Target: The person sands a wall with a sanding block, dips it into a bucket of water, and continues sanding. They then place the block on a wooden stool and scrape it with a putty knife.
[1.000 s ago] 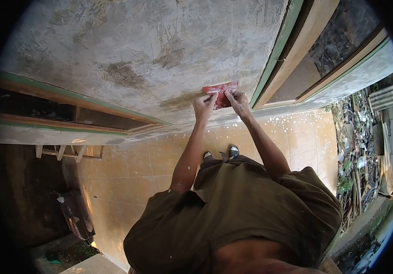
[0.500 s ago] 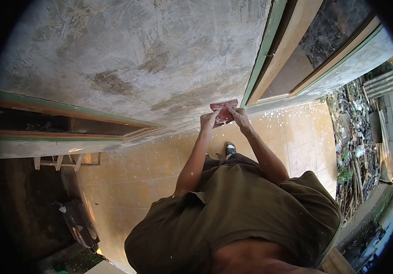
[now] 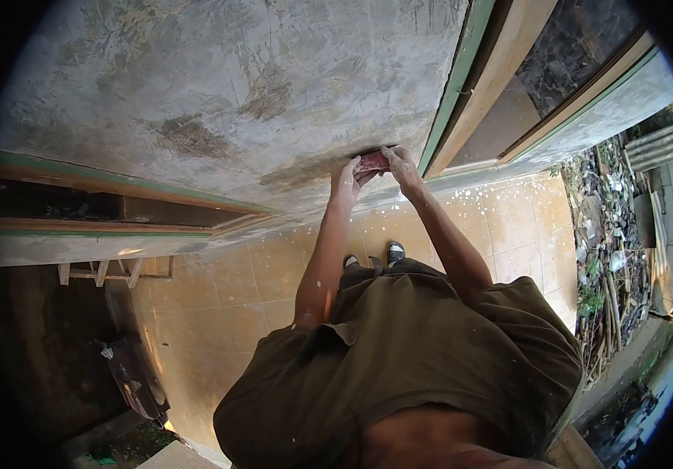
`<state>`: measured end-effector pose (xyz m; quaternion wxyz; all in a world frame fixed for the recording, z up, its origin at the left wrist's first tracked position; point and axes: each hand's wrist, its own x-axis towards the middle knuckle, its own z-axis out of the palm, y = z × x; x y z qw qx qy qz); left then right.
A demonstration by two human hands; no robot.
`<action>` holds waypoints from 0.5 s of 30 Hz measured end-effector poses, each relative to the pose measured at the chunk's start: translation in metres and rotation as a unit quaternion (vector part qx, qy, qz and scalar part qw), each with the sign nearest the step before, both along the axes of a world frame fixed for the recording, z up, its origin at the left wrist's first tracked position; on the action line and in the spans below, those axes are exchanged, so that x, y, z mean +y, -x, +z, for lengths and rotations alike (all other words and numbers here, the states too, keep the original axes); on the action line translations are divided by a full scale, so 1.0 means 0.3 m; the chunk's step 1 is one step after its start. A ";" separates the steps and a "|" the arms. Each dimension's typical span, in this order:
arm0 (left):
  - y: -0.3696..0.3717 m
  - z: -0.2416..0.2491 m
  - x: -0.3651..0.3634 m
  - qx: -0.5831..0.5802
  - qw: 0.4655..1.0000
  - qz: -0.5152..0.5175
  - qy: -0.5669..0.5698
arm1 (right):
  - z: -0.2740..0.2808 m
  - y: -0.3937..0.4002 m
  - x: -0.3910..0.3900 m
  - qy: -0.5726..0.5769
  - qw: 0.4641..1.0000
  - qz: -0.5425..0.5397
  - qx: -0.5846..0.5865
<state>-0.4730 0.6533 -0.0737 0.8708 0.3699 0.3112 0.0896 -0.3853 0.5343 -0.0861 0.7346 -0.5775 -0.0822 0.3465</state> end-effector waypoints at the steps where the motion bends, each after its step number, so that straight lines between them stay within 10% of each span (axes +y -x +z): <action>1: 0.024 0.035 -0.023 0.004 1.000 0.001 0.002 | 0.012 0.021 -0.009 -0.016 0.997 -0.009 -0.078; 7: 0.178 0.037 -0.104 0.005 0.984 -0.032 -0.175 | 0.123 0.203 -0.126 -0.034 0.979 -0.095 -0.180; 9: 0.191 0.019 -0.125 -0.019 0.966 -0.043 -0.255 | 0.034 0.210 -0.196 0.184 0.957 -0.001 -0.223; 15: 0.194 0.038 -0.146 0.070 0.884 -0.095 -0.452 | 0.012 0.206 -0.223 0.040 0.987 -0.003 -0.154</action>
